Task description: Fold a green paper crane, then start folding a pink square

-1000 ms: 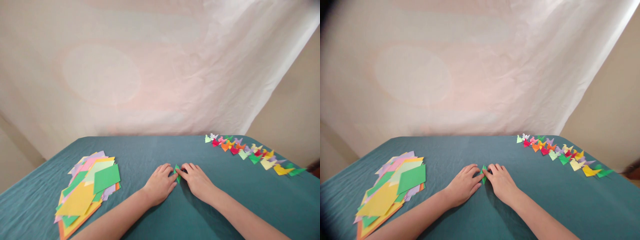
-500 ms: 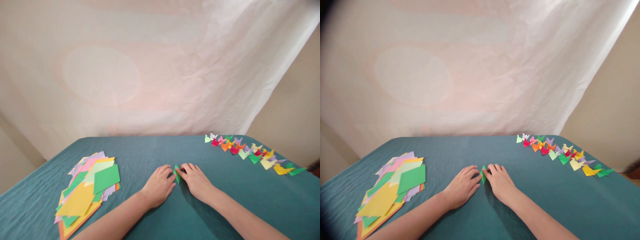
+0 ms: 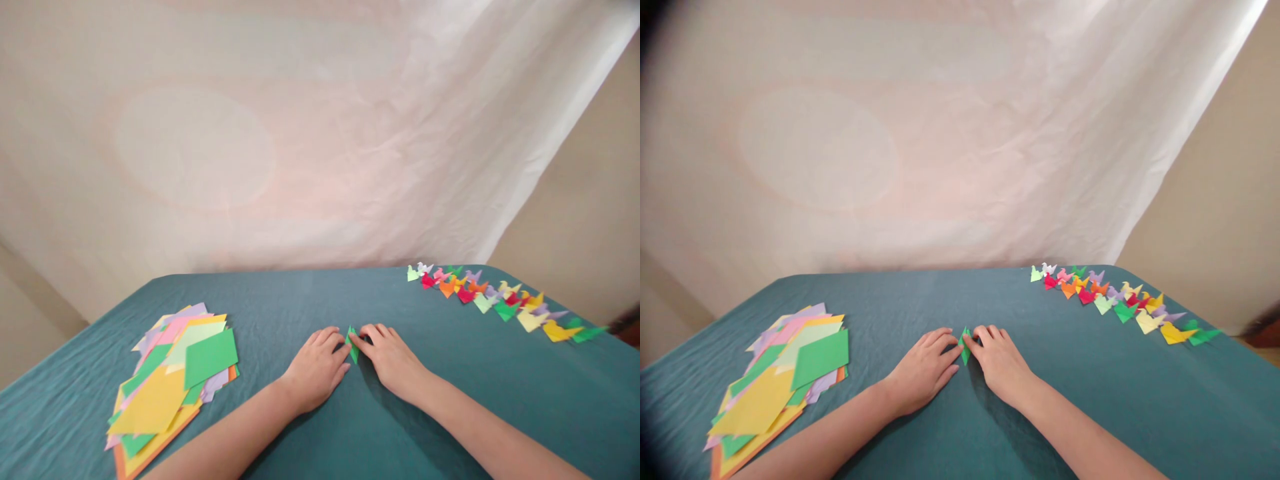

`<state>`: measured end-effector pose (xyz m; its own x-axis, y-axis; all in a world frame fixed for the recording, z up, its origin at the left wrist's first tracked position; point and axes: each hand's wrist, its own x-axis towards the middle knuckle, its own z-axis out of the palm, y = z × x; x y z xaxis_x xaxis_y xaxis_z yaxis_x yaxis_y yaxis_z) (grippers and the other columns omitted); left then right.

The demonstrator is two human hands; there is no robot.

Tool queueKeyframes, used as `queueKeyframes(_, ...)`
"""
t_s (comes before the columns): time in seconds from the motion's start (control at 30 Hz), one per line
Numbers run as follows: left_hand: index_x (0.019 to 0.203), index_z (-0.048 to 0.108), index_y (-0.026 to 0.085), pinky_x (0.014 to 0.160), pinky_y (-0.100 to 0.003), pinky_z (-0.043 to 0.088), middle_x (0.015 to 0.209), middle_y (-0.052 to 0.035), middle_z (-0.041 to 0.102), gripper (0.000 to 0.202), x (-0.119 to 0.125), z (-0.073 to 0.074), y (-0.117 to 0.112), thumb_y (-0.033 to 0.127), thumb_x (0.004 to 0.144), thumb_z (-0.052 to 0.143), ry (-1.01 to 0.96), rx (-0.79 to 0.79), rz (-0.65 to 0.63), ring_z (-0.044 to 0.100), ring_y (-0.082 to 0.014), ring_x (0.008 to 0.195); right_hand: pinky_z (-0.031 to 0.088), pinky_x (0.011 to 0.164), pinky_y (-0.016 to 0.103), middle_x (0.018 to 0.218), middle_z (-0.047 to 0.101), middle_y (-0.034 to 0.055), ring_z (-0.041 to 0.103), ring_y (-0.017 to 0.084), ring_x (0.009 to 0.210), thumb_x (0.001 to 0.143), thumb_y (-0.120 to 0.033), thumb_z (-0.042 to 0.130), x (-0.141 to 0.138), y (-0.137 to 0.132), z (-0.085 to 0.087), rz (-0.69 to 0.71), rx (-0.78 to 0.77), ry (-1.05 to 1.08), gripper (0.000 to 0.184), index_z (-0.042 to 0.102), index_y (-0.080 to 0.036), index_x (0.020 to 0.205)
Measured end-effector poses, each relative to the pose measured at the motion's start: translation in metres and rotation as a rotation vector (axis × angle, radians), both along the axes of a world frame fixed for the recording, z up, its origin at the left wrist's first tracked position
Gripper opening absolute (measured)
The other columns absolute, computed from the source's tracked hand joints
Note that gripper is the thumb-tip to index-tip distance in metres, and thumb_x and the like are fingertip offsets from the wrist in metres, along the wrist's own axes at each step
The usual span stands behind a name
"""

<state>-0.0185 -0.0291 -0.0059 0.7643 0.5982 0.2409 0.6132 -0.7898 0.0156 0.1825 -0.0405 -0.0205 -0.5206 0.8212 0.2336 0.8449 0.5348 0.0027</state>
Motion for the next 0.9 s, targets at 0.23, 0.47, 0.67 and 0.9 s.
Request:
queueKeyframes(0.23,0.117,0.05,0.019,0.1,-0.043,0.031,0.113,-0.0088,0.052,0.03,0.001,0.001,0.0,0.029,0.089,0.045,0.009,0.011,0.005,0.036,-0.0255,0.122,0.041,0.084,0.036,0.11,0.053,0.0111,0.046,0.022,0.102,0.087,-0.009,0.042,0.002,-0.008,-0.004,0.052,0.02,0.017,0.037,0.051,-0.019,0.121)
queueKeyframes(0.47,0.114,0.053,0.021,0.1,-0.043,0.031,0.111,-0.0079,0.053,0.027,0.002,0.002,0.001,0.028,0.09,0.042,-0.013,0.002,0.005,0.036,-0.0248,0.122,0.041,0.085,0.035,0.112,0.054,0.0111,0.047,0.022,0.104,0.087,-0.008,0.04,0.003,-0.01,0.005,0.04,-0.062,0.021,0.039,0.052,-0.02,0.122)
queueKeyframes(0.67,0.11,0.055,0.019,0.1,-0.042,0.031,0.109,-0.0082,0.054,0.026,0.004,0.004,0.002,0.028,0.09,0.042,0.0,0.008,-0.008,0.036,-0.0245,0.122,0.039,0.086,0.033,0.111,0.053,0.01,0.047,0.021,0.104,0.084,-0.006,0.039,0.003,-0.01,0.012,0.039,-0.122,0.023,0.043,0.051,-0.021,0.123)
queueKeyframes(0.9,0.108,0.055,0.017,0.1,-0.041,0.031,0.112,-0.0091,0.053,0.025,0.005,0.005,0.002,0.029,0.09,0.042,0.023,0.02,-0.028,0.036,-0.0244,0.122,0.039,0.087,0.034,0.111,0.054,0.0114,0.046,0.022,0.106,0.084,-0.007,0.038,0.002,-0.011,0.012,0.036,-0.12,0.023,0.04,0.053,-0.017,0.12)
